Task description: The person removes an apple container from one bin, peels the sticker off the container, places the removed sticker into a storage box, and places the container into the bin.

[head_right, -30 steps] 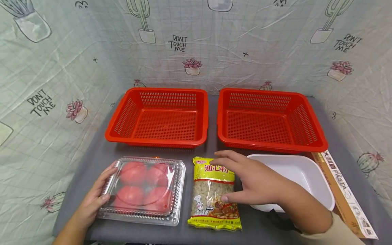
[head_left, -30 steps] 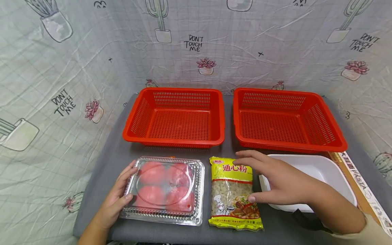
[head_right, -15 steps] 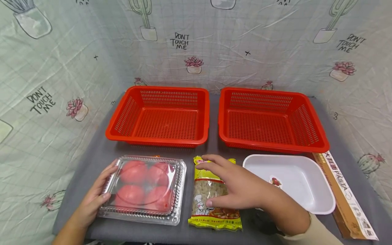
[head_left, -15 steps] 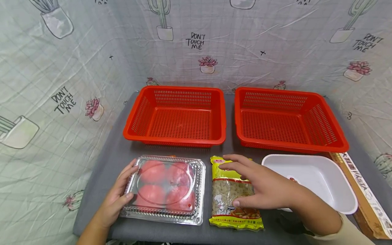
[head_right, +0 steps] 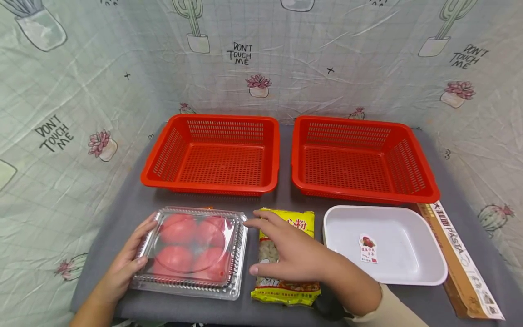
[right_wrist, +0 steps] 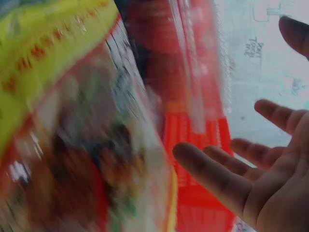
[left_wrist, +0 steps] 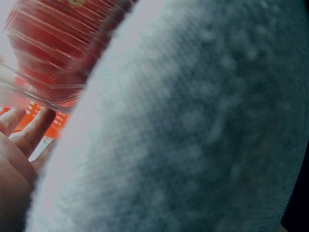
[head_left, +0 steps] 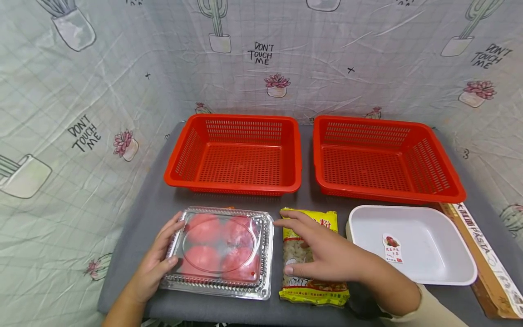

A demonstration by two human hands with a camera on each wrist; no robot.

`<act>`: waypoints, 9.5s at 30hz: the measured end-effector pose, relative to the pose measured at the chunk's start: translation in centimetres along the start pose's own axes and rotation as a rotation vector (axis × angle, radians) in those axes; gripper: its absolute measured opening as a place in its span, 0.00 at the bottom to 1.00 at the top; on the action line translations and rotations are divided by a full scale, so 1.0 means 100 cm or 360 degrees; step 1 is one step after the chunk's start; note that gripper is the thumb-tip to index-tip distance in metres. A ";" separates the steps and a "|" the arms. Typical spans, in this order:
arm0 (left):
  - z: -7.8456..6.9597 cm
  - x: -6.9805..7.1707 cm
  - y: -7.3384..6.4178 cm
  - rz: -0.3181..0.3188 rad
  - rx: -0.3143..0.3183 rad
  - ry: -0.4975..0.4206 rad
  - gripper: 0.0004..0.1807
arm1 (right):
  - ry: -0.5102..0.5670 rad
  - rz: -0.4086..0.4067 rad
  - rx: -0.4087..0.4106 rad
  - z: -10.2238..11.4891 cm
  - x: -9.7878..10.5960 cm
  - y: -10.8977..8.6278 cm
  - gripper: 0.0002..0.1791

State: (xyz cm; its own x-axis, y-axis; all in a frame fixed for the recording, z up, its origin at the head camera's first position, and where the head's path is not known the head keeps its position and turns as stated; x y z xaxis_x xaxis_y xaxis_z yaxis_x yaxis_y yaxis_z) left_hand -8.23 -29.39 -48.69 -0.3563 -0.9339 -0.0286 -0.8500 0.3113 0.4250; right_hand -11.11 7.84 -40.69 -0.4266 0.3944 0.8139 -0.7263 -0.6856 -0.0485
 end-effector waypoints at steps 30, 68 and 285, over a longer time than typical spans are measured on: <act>-0.007 0.013 0.005 0.0020 -0.0031 0.0046 0.35 | 0.0450 -0.0212 -0.0361 0.004 -0.047 0.031 0.55; -0.023 0.051 0.093 -0.0615 0.0319 0.0752 0.32 | 0.0646 -0.0293 -0.0573 0.011 -0.072 0.038 0.67; -0.022 0.080 0.126 -0.0547 0.0850 0.0763 0.33 | 0.1089 -0.0023 -0.1006 -0.061 0.087 0.233 0.40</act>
State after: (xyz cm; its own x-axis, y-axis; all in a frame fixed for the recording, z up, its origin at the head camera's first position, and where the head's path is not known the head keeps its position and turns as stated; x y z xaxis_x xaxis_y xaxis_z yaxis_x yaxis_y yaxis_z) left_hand -20.93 -33.34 -41.60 0.0625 -0.9290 0.3647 -0.9963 -0.0794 -0.0314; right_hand -35.04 -1.02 -38.29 -0.4942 0.8130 0.3079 -0.8067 -0.2968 -0.5111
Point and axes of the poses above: each hand's wrist, its own y-axis towards the middle knuckle, its own x-axis out of the back of the hand, z = x × y, the point moved 6 cm from there along y, towards the middle knuckle, and after that the axes turned 14 degrees about -y, right-handed, at the moved point
